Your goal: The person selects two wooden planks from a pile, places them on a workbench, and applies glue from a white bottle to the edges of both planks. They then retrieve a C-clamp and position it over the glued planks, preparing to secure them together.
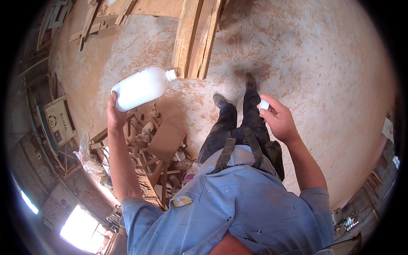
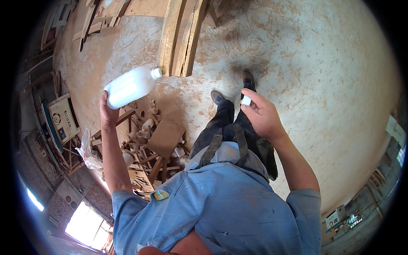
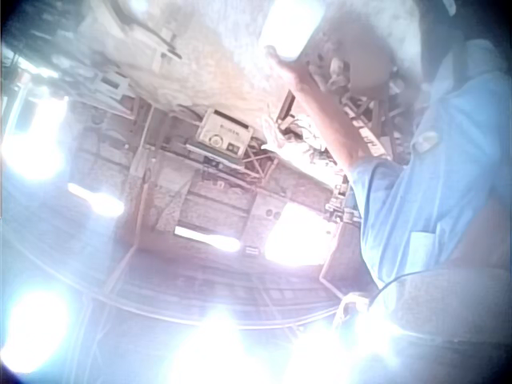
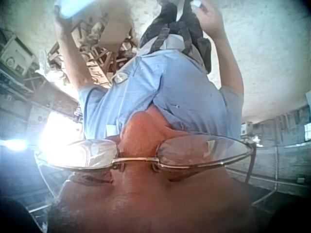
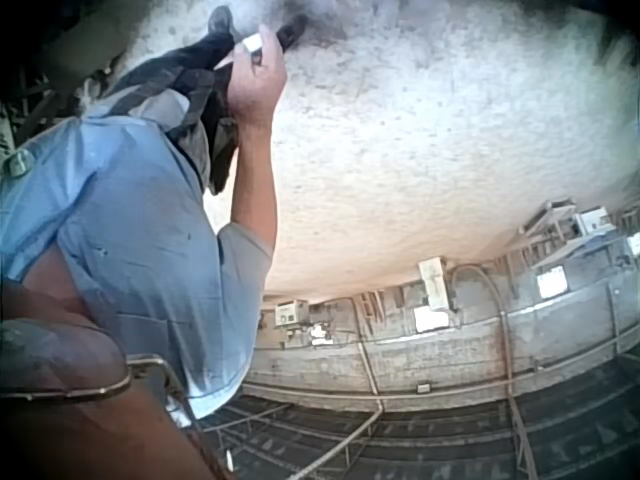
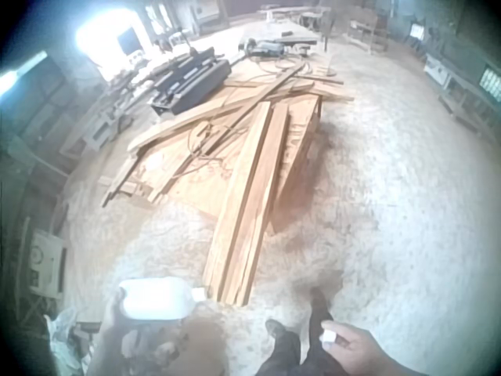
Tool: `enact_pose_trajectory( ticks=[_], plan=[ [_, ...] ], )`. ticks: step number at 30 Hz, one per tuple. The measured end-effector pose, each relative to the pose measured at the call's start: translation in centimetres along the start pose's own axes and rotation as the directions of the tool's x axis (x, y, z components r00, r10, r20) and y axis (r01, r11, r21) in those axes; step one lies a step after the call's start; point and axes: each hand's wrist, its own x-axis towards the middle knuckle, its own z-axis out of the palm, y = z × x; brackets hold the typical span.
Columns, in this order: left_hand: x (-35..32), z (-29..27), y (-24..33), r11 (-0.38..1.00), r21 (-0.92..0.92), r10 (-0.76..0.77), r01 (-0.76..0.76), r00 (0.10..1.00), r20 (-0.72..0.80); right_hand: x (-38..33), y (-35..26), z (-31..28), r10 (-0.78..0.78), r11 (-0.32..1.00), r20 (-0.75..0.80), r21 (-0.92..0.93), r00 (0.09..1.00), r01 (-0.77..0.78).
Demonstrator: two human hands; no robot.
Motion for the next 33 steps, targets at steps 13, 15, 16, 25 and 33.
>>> enact_pose_trajectory(
  ticks=[13,15,16,25,33],
  plan=[
    [0.8,-0.4,-0.7,0.999,0.008,0.033,-0.033,0.999,-0.01,-0.1,0.5,-0.2,0.027,1.0,-0.021,0.005,0.999,-0.027],
    [1.0,0.2,-0.4,0.999,0.014,0.031,-0.031,1.0,-0.005,-0.2,0.6,-0.2,0.024,1.0,-0.026,0.011,0.999,-0.023],
    [1.1,0.4,-0.3,0.999,0.016,0.03,-0.03,1.0,-0.002,-0.2,0.6,-0.3,0.022,1.0,-0.029,0.014,0.999,-0.022],
    [2.4,0.4,0.0,0.997,-0.073,-0.035,0.037,0.999,0.029,0.0,0.6,-0.8,0.03,0.999,-0.038,0.014,0.999,-0.029],
    [3.5,1.4,0.5,0.999,-0.034,-0.004,0.006,0.999,0.049,0.1,0.6,-1.1,0.032,0.999,-0.05,0.042,0.998,-0.03]
  ],
)
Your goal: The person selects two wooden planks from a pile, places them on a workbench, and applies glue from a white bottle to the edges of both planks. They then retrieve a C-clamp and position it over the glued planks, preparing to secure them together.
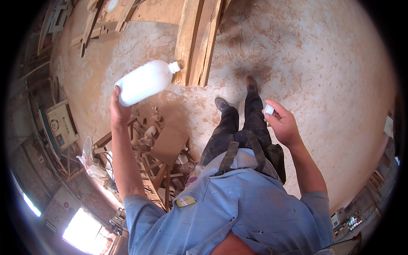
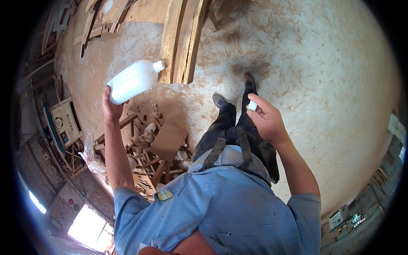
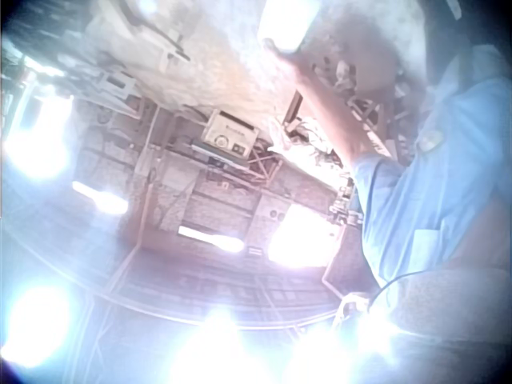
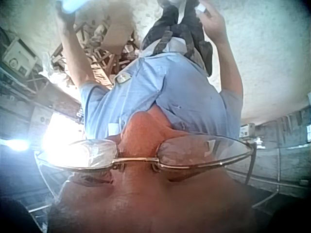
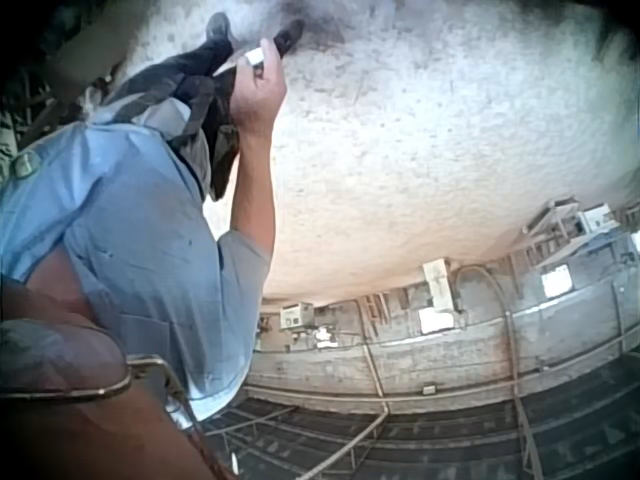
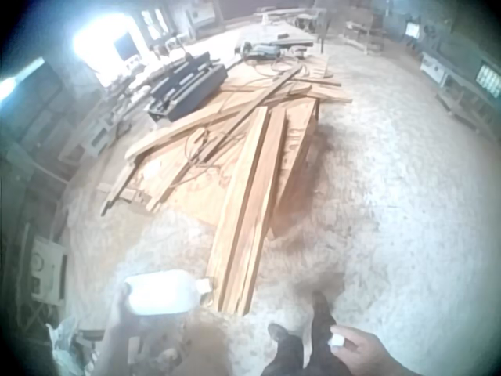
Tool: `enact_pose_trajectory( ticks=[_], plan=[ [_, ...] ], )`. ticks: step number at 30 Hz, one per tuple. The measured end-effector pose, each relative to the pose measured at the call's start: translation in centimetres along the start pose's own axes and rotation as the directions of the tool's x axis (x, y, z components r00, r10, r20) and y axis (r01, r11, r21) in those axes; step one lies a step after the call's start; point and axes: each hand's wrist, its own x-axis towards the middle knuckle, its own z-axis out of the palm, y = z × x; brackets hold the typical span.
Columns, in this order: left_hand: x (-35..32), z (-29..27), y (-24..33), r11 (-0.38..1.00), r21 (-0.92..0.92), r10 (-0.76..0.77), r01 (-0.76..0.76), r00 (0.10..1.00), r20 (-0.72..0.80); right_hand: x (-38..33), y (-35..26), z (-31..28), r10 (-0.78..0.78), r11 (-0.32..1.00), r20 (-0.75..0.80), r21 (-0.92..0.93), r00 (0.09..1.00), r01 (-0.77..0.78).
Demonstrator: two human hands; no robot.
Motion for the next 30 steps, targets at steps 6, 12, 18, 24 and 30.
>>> enact_pose_trajectory(
  ticks=[6,12,18,24,30],
  plan=[
    [0.8,0.7,0.5,0.999,0.026,0.032,-0.032,0.999,0.009,0.1,-0.3,-0.2,0.004,1.0,-0.011,0.006,1.0,-0.004],
    [1.3,1.2,1.1,0.999,0.033,0.022,-0.022,1.0,0.007,0.1,-0.4,-0.5,0.007,1.0,-0.01,0.014,1.0,-0.007],
    [1.5,1.8,1.6,0.997,0.069,0.029,-0.03,1.0,0.006,0.1,-0.6,-0.7,0.002,1.0,-0.013,0.029,1.0,-0.002],
    [1.5,1.1,1.1,0.997,0.076,0.036,-0.033,0.998,-0.047,0.4,-0.9,-0.9,0.0,1.0,-0.003,0.0,1.0,0.0],
    [1.2,-0.1,0.5,0.998,0.055,0.035,-0.032,0.998,-0.06,0.6,-0.8,-0.7,0.003,1.0,-0.004,0.005,1.0,-0.003]
  ],
)
